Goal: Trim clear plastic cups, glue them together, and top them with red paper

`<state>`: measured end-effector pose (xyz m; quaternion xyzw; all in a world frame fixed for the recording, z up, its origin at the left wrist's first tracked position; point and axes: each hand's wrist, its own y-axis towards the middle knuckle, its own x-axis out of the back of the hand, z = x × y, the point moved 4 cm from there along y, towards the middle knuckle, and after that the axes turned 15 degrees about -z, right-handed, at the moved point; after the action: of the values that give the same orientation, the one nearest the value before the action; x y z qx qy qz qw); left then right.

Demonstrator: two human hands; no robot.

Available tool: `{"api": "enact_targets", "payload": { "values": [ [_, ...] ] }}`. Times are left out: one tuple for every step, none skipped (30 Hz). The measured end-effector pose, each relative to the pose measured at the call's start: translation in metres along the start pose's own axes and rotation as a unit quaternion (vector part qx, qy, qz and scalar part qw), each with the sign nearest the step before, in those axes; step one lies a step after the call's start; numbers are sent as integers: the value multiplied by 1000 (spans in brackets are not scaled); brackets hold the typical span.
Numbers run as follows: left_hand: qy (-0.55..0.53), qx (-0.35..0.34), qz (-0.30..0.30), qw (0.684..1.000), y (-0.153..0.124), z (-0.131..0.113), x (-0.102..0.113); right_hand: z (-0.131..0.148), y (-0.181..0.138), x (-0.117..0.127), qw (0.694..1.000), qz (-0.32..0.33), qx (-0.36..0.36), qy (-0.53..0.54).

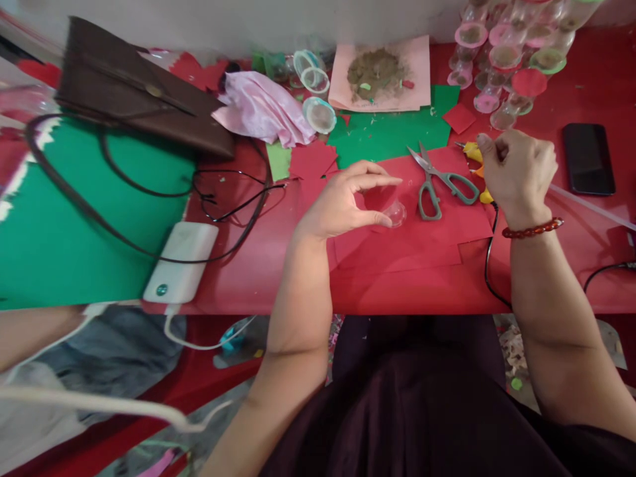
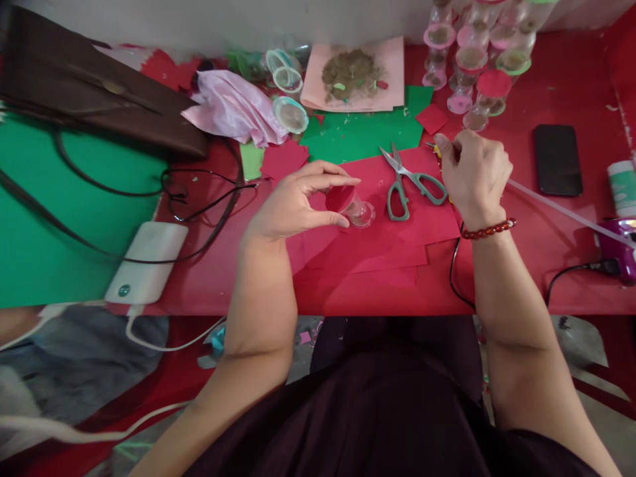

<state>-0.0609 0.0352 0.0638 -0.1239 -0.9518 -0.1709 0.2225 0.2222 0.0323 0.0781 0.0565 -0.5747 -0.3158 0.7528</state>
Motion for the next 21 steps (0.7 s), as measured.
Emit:
{"api": "enact_targets", "payload": {
  "values": [
    [1,0,0,1000,0,1,0,0,0,-1,1000,2,0,5],
    [2,0,-2,1000,0,1,-1,-1,-1,-2,1000,4,1,16],
    [1,0,-3,1000,0,2,-1,-1,-1,-3,999,8,3,33],
    [-1,0,-5,1000,0,2,-2,-1,-1,-4,998,14,5,54],
    [-3,0,-6,1000,0,3,-2,-1,-2,-5,997,21,8,77],
    [-4,-1,-6,1000,-1,3,-3,-2,-2,-5,995,25,10,94],
    [-5,-2,-5,1000,-1,3,-3,-2,-2,-6,994,26,11,104],
    [-4,-4,-4,1000,-1,3,-4,-2,-2,-5,994,23,11,106],
    [-3,-7,-2,1000,-1,3,-5,-2,-2,-5,994,20,10,104],
    [-2,-10,1,1000,-1,3,-6,-1,-2,-5,995,16,11,99],
    [-3,-13,4,1000,-1,3,-7,-1,-3,-5,995,14,12,97],
    [-6,-15,9,1000,-1,3,-9,0,-3,-5,995,15,13,97],
    [-14,-14,13,1000,-1,3,-11,2,-4,-5,995,19,16,98],
    [-24,-10,15,1000,-1,3,-13,3,-4,-5,995,22,18,96],
    [-37,-3,16,999,0,4,-15,4,-5,-5,995,25,20,89],
    [-48,5,17,999,0,4,-16,5,-5,-5,997,25,21,76],
    [-58,12,18,998,0,5,-18,5,-5,-5,998,25,23,61],
    [-65,17,19,998,0,5,-19,6,-6,-6,998,25,24,46],
    [-69,21,20,997,0,5,-20,6,-6,-6,999,25,26,35],
    [-73,23,20,997,0,5,-21,6,-6,-6,999,28,28,32],
    [-75,24,19,997,-1,5,-21,6,-6,-6,998,32,32,34]
  ]
}}
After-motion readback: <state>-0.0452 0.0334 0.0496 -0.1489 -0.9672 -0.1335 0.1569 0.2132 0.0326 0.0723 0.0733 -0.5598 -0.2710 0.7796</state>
